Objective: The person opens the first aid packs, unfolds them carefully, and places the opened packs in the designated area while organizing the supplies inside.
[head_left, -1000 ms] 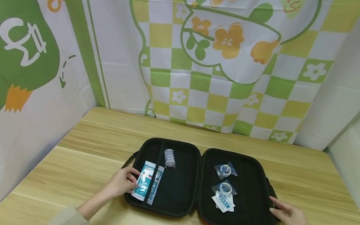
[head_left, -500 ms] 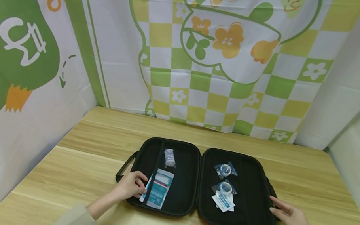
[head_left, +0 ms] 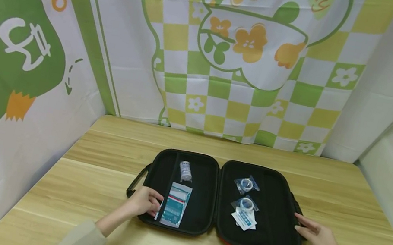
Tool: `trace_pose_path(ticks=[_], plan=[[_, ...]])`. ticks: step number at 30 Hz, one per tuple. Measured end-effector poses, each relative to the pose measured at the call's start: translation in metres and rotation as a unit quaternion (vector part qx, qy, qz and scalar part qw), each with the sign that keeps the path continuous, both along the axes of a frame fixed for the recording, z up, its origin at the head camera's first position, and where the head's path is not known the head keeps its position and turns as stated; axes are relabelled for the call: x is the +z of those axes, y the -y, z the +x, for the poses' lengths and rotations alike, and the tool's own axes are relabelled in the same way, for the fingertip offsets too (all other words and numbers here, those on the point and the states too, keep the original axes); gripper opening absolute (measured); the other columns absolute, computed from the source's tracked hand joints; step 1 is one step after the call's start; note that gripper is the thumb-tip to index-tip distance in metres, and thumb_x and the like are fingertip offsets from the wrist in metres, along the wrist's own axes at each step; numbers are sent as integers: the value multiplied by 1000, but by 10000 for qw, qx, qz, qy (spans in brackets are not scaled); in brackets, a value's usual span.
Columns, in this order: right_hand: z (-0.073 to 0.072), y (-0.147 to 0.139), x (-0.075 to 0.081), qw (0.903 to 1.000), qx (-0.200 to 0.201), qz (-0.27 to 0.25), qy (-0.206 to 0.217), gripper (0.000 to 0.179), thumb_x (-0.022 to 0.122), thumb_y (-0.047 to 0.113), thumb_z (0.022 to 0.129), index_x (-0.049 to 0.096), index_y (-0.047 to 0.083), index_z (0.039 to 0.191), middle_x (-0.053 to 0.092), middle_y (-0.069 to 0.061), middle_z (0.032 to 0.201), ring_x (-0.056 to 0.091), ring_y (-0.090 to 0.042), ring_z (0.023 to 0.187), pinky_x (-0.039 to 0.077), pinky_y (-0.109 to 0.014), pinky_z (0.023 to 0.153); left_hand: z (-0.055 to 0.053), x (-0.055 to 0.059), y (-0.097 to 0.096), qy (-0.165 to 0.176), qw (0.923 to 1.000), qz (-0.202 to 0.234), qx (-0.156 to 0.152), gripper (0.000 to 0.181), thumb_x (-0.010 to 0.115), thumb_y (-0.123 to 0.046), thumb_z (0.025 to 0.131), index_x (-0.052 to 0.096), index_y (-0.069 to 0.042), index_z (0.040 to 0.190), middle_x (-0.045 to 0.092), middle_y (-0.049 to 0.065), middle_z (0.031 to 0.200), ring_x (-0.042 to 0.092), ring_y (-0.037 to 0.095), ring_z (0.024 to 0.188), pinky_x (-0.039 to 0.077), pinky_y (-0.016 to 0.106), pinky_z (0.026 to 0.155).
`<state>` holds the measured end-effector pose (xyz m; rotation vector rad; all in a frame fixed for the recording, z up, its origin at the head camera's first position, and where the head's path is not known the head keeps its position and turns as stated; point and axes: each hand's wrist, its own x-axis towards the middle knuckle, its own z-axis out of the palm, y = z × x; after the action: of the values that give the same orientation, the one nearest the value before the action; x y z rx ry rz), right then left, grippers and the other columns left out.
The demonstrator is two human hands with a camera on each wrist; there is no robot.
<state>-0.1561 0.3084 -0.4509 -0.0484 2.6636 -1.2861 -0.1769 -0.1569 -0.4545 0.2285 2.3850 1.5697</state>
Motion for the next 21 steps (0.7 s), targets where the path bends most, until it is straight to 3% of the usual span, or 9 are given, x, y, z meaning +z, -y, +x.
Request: trace_pose_path(ticks=[11, 21], plan=[[0, 0, -1, 10000, 9, -33, 17, 58, 50, 33, 89, 37, -5, 131, 37, -27, 130, 42, -41, 112, 42, -50, 84, -2, -4, -6, 164, 9998, 16, 83, 28, 49, 17, 72, 53, 24, 99, 61, 14, 67, 57, 13, 54, 53, 31, 52], [-1, -1, -1, 10000, -14, 8, 35, 58, 50, 34, 89, 37, -4, 131, 37, -26, 130, 42, -40, 113, 44, -46, 83, -2, -3, -4, 416, 9991, 66, -41, 30, 51, 15, 76, 48, 25, 104, 62, 24, 81, 61, 20, 65, 53, 33, 56]])
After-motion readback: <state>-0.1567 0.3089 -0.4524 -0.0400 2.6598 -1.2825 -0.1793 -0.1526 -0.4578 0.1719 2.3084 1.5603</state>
